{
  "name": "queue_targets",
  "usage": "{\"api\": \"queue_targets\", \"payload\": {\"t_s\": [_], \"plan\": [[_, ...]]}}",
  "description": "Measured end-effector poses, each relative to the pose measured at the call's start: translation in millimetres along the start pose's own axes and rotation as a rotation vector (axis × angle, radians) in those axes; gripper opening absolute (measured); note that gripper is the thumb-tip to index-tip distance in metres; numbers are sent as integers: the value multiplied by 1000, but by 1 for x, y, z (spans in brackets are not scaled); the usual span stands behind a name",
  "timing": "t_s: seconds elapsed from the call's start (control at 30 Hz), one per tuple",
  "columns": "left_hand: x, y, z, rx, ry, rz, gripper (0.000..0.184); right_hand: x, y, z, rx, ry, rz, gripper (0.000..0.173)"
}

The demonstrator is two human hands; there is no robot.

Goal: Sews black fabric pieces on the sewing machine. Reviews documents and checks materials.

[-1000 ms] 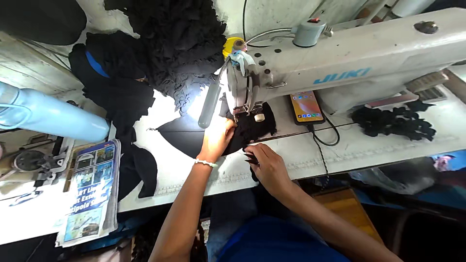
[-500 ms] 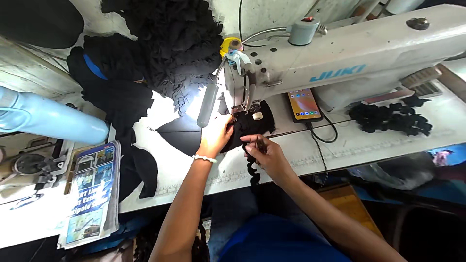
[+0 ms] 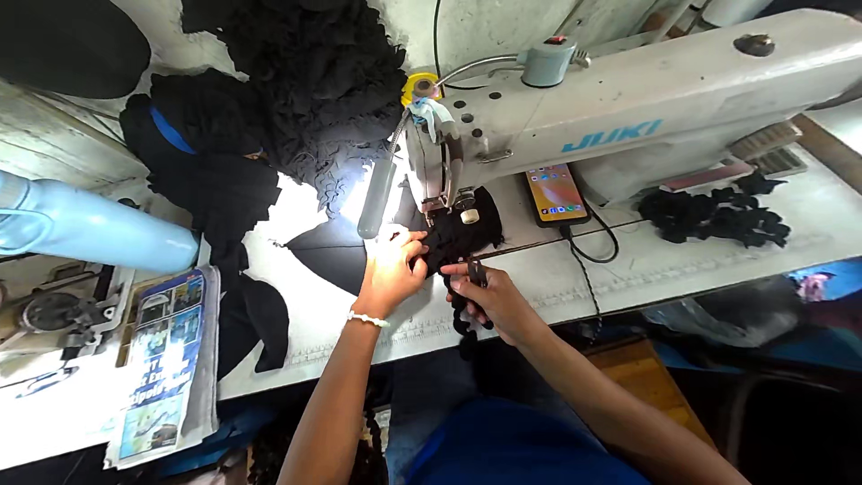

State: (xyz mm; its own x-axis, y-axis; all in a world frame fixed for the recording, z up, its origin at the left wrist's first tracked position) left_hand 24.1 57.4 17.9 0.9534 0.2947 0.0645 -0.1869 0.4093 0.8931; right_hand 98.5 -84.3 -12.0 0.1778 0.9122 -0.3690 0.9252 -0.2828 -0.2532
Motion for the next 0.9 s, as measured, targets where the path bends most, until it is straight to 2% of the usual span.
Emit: {"api": "queue_targets", "payload": {"t_s": [0.2,0.37,0.57,0.63,0.8,0.9], "plan": [[17,12,-3,2,122,89,16,0,-1,-15,142,110,6,24],[34,8,-1,25,183,-18,14,-1,4,-20,259,144,16,24],[34,10,-1,-5,85,83,5,-3,7,-22,259,173,37,24],[33,11,-2,-21,25,87,5,-5,5,-20,139,155,37,26],[30,12,-12,-156,-53,47,8,-2,-10,-7,-469,62,10,34],[29,9,-15,-203,-135,46,15,-2,-16,-11,-660,46,16,34]]}}
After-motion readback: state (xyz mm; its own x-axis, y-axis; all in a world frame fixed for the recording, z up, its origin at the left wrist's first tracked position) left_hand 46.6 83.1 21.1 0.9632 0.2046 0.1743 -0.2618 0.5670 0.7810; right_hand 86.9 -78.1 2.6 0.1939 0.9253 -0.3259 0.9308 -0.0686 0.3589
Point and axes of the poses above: each hand's wrist, its own x-axis towards the middle knuckle, its own y-axis out of the back of the hand, z = x × y, the point moved 8 cm from there along x, towards the middle knuckle, and after that the axes turned 15 degrees about -z, right-handed, at the moved point
